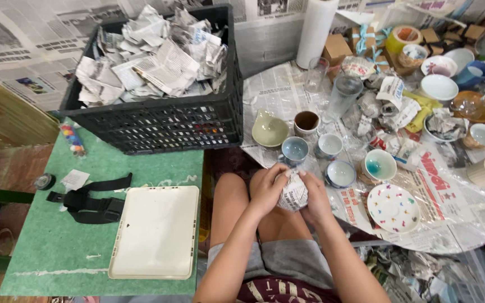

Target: The person wraps individual ceramic items, including a small bowl, a saucer, and a cup, using sheets of newspaper. They fold the paper around each item and place the wrapped bundle on the table.

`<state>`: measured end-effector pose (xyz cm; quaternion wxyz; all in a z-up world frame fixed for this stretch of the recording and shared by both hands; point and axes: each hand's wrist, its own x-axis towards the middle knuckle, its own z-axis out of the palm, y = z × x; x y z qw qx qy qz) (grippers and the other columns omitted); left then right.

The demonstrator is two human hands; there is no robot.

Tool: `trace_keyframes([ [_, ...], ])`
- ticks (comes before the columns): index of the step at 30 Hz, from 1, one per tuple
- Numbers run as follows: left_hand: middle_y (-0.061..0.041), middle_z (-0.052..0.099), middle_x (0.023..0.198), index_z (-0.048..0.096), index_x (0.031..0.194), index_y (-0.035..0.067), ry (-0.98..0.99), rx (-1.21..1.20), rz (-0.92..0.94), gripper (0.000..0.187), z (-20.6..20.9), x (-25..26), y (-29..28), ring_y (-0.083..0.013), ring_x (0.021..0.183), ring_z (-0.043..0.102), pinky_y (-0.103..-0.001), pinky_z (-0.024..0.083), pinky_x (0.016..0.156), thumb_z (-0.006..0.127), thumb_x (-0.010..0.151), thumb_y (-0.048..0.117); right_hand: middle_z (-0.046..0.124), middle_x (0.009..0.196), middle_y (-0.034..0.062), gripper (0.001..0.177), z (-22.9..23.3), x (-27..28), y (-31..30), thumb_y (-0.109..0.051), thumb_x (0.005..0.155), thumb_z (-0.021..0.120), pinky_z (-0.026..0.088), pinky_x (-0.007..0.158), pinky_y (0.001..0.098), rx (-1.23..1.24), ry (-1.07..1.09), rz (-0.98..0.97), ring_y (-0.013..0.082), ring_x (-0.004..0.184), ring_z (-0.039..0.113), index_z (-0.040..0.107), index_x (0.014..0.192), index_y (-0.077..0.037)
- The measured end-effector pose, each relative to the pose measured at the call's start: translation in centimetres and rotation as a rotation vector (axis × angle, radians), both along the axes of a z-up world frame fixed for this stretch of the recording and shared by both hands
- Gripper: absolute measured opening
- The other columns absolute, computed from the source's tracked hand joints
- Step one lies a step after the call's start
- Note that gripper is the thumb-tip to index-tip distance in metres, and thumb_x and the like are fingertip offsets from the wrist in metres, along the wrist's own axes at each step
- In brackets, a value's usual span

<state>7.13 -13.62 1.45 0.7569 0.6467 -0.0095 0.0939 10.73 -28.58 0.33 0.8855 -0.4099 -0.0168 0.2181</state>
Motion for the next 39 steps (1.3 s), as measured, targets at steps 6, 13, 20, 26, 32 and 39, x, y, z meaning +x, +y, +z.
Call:
trace_keyframes([
  [6, 0.003, 0.068, 0.090, 0.070, 0.100, 0.003, 0.185, -0.276, -0.037, 0.018, -1.0, 1.9, -0.4, -0.0038, 0.083, 0.061, -0.021, 0.049, 0.073, 0.058, 0.100, 0.016, 0.070, 0.094, 0.0046, 0.028, -1.3, 1.9, -0.6, -0.023, 0.109, 0.056, 0.051, 0.068, 0.0265, -0.064, -0.074, 0.023, 0.0093, 0.079, 0.065, 0.069, 0.109, 0.002],
  [13, 0.002, 0.065, 0.086, 0.070, 0.099, 0.000, 0.139, -0.312, -0.021, 0.019, -4.4, 3.3, -0.4, -0.0035, 0.077, 0.057, -0.022, 0.046, 0.068, 0.062, 0.105, 0.017, 0.073, 0.093, 0.0054, 0.042, -0.8, 3.8, -1.2, -0.036, 0.106, 0.046, 0.055, 0.072, 0.0291, -0.196, 0.051, 0.100, 0.0119, 0.080, 0.069, 0.069, 0.107, -0.001],
  [20, 0.000, 0.069, 0.086, 0.072, 0.099, 0.002, 0.258, -0.570, 0.013, 0.022, -4.9, 4.5, 0.0, -0.0076, 0.074, 0.064, -0.025, 0.051, 0.067, 0.062, 0.100, 0.021, 0.074, 0.098, 0.0056, 0.036, 0.8, 5.0, -0.3, -0.032, 0.105, 0.054, 0.055, 0.075, 0.0296, -0.208, 0.104, 0.187, 0.0130, 0.084, 0.069, 0.070, 0.111, 0.000],
  [26, -0.001, 0.070, 0.087, 0.072, 0.101, 0.000, 0.306, -0.583, 0.065, 0.024, -5.6, 5.1, 0.1, -0.0086, 0.074, 0.064, -0.026, 0.052, 0.067, 0.061, 0.101, 0.022, 0.074, 0.094, 0.0063, 0.032, 0.8, 5.7, 0.8, -0.031, 0.102, 0.056, 0.055, 0.074, 0.0320, -0.174, 0.235, 0.165, 0.0150, 0.081, 0.069, 0.070, 0.106, -0.001],
  [32, 0.000, 0.065, 0.084, 0.069, 0.096, -0.001, 0.125, -0.277, 0.125, 0.021, -6.9, 4.1, 1.4, -0.0074, 0.076, 0.058, -0.024, 0.046, 0.067, 0.061, 0.102, 0.017, 0.067, 0.105, 0.0098, 0.038, -0.2, 5.4, 1.2, -0.035, 0.108, 0.059, 0.051, 0.080, 0.0306, -0.498, -0.253, 0.124, 0.0146, 0.093, 0.061, 0.064, 0.119, 0.001],
  [39, -0.008, 0.063, 0.073, 0.064, 0.085, -0.003, -0.154, 0.334, 0.260, 0.016, -2.8, 1.6, 2.0, -0.0162, 0.066, 0.060, -0.028, 0.048, 0.064, 0.068, 0.087, 0.012, 0.059, 0.134, -0.0015, 0.054, 2.5, 3.6, -0.3, -0.045, 0.095, 0.045, 0.061, 0.087, 0.0416, -0.263, 0.111, 0.484, 0.0155, 0.116, 0.063, 0.054, 0.138, -0.013],
])
